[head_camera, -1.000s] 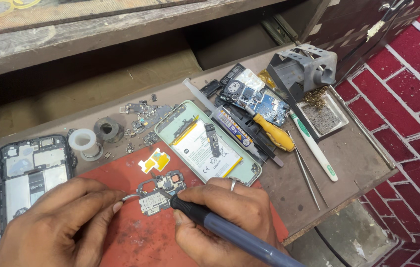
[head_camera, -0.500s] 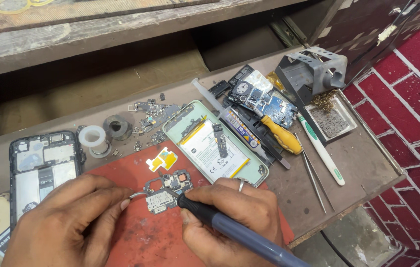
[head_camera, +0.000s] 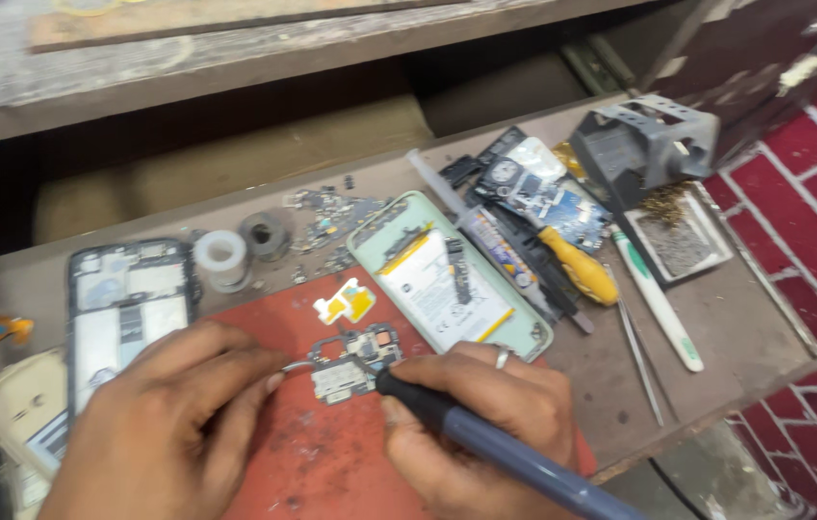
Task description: The person uses a soldering iron to work on a small electronic circuit board, likely a smartphone motherboard. They hold the board with one hand and apply the soldering iron to specific components with the other, occasionally adjusting the board's position on a red work mat. The workspace contains various disassembled phone parts and tools.
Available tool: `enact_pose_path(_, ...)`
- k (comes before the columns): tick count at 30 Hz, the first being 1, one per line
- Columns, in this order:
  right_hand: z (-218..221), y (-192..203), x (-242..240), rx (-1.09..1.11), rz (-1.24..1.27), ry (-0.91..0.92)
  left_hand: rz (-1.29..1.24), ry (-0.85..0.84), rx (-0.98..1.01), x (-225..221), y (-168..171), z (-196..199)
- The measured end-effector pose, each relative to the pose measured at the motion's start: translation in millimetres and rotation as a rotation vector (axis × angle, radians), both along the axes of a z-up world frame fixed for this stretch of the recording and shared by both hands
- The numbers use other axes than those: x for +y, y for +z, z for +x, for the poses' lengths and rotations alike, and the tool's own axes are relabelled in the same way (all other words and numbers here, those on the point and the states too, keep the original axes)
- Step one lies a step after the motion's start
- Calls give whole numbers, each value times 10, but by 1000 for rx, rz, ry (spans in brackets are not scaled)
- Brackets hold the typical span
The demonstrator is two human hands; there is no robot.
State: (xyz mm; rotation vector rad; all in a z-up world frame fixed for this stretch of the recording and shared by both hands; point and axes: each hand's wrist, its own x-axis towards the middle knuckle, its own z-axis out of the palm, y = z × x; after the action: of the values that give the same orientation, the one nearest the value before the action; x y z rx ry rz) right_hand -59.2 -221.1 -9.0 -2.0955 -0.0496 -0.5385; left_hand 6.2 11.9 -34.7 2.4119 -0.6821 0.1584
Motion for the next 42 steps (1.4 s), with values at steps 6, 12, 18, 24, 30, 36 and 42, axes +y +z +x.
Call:
enact_pose_path(6, 1, 23, -16, 21, -55, 30, -35, 18, 87, -54, 144, -57)
enact_pose_path(12, -1, 21, 1, 17, -114, 4, -42, 34, 114, -87, 237, -68)
enact_pose_path(18, -6, 14, 13, 41, -121, -31, -72, 34, 98, -136, 369, -78)
enact_pose_path(24, -19, -10, 23, 64, -101, -22, -71, 55, 133, -147, 408, -86)
enact_pose_path(30, 0, -4, 24, 52, -162, -37, -75, 47, 140, -136, 400, -83)
enact_pose_path(36, -22, -19, -3, 45, -128, 14, -85, 39, 169, -125, 364, -99)
enact_pose_path(42, -11, -10, 15, 76, -148, -22, -84, 25, 124, -116, 369, -99)
